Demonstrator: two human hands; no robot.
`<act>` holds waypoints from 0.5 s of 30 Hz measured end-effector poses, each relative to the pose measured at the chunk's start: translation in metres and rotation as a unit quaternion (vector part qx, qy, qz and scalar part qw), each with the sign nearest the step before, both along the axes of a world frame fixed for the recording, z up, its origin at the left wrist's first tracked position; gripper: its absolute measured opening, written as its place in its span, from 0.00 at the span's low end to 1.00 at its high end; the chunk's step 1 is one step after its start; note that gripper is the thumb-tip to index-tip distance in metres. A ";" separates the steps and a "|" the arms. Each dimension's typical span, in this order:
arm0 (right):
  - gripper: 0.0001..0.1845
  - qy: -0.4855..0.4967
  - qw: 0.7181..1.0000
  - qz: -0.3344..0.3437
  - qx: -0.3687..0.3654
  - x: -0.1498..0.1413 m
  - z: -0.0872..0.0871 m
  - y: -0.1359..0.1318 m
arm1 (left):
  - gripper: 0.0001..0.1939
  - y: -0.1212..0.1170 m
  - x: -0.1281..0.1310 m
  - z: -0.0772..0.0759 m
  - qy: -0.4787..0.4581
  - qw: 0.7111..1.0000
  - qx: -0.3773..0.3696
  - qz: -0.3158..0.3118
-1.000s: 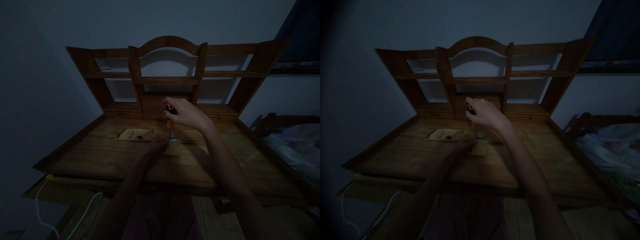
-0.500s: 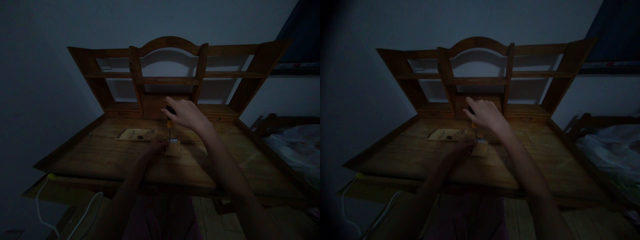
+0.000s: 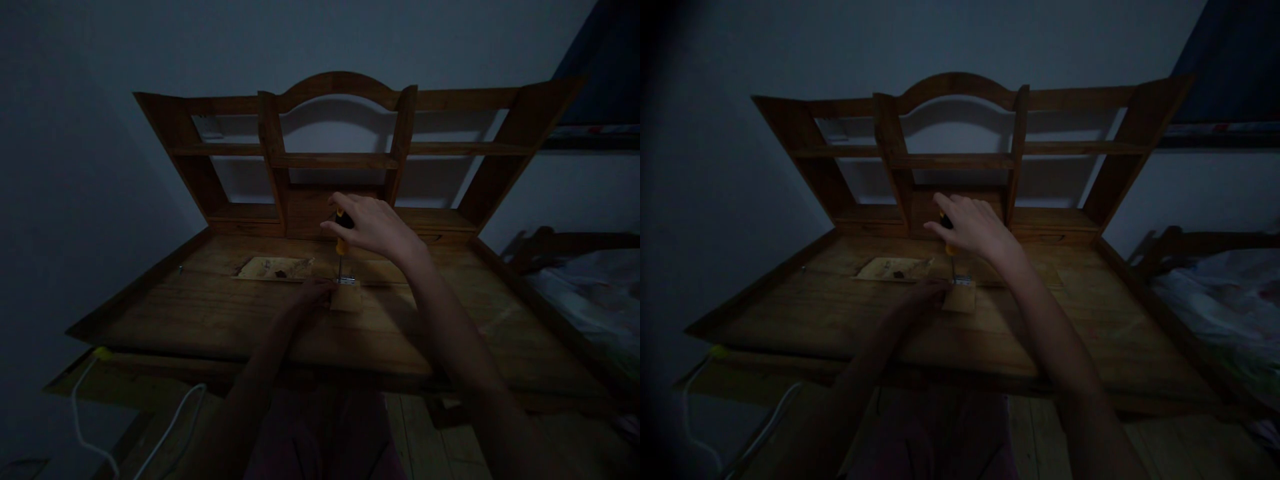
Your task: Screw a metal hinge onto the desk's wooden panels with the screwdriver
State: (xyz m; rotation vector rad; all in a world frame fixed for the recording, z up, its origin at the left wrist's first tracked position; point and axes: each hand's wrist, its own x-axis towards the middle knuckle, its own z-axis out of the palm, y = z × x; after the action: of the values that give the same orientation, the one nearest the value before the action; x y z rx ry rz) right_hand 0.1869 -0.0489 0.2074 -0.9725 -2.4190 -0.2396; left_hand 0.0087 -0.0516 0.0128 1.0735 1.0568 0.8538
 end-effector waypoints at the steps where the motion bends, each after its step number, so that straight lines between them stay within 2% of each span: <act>1: 0.24 0.001 1.000 0.006 -0.006 0.000 0.001 -0.001 | 0.15 0.000 0.000 0.000 -0.001 1.000 0.003 -0.001; 6: 0.27 0.004 0.998 0.055 -0.029 0.001 0.001 -0.003 | 0.14 0.000 0.000 -0.002 0.011 1.000 -0.002 0.012; 11: 0.27 -0.007 1.000 0.008 -0.024 -0.001 -0.001 -0.002 | 0.15 0.000 0.002 0.002 0.016 1.000 -0.013 0.010; 15: 0.26 -0.003 0.999 0.026 -0.030 0.001 0.002 -0.002 | 0.13 -0.002 0.005 0.006 0.026 0.999 -0.027 0.031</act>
State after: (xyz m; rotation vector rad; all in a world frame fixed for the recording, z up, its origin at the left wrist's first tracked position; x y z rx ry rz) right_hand 0.1875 -0.0512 0.2097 -0.9338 -2.4671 -0.1511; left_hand 0.0134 -0.0540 0.0192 1.0278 1.1557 0.8457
